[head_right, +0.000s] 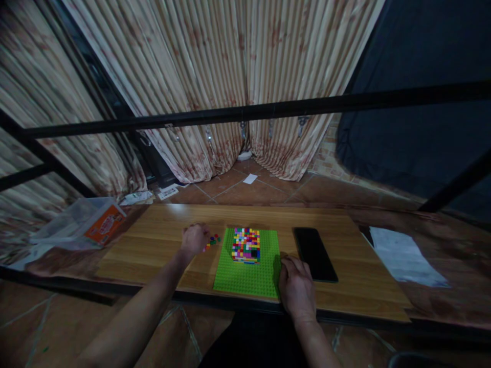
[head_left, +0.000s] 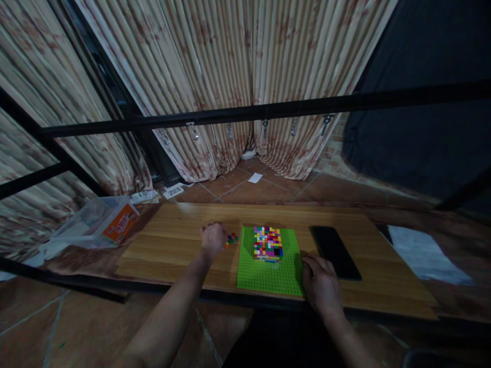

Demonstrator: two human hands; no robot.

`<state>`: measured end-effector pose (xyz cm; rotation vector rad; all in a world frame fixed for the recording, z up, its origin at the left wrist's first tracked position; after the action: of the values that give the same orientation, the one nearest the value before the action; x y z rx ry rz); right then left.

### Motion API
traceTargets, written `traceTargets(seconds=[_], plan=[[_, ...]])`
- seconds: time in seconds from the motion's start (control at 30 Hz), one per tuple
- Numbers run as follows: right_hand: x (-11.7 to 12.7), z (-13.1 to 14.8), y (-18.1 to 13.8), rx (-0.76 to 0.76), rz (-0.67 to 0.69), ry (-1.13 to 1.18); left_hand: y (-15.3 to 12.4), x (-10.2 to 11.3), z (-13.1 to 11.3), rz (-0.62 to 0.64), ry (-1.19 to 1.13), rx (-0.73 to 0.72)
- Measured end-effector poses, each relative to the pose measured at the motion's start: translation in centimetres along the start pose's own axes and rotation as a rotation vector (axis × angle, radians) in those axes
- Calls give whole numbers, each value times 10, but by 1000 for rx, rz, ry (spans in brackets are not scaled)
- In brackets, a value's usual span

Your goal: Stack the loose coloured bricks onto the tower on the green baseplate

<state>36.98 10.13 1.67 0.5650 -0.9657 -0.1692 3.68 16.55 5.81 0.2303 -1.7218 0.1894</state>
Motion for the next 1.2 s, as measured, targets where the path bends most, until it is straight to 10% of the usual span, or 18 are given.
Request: traceTargets(seconds=[0.5, 0.87, 1.2], plan=[[2, 4, 3, -24, -14, 15, -20, 29, -65, -190, -739, -362], [2, 5, 4, -50, 3, 9, -33, 41, -145, -48, -503, -641], [3, 8, 4, -54, 11, 11, -23, 24, -166, 45, -87, -639]])
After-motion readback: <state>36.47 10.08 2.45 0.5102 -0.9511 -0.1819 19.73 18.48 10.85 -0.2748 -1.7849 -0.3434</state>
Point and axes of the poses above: each hand's wrist, its own y-axis towards the middle knuckle, its own x-axis out of the back of the hand, z = x × y, the point moved 8 cm from there along y, towards the middle knuckle, and after that the axes turned 3 degrees about z, right-handed, at the moved point
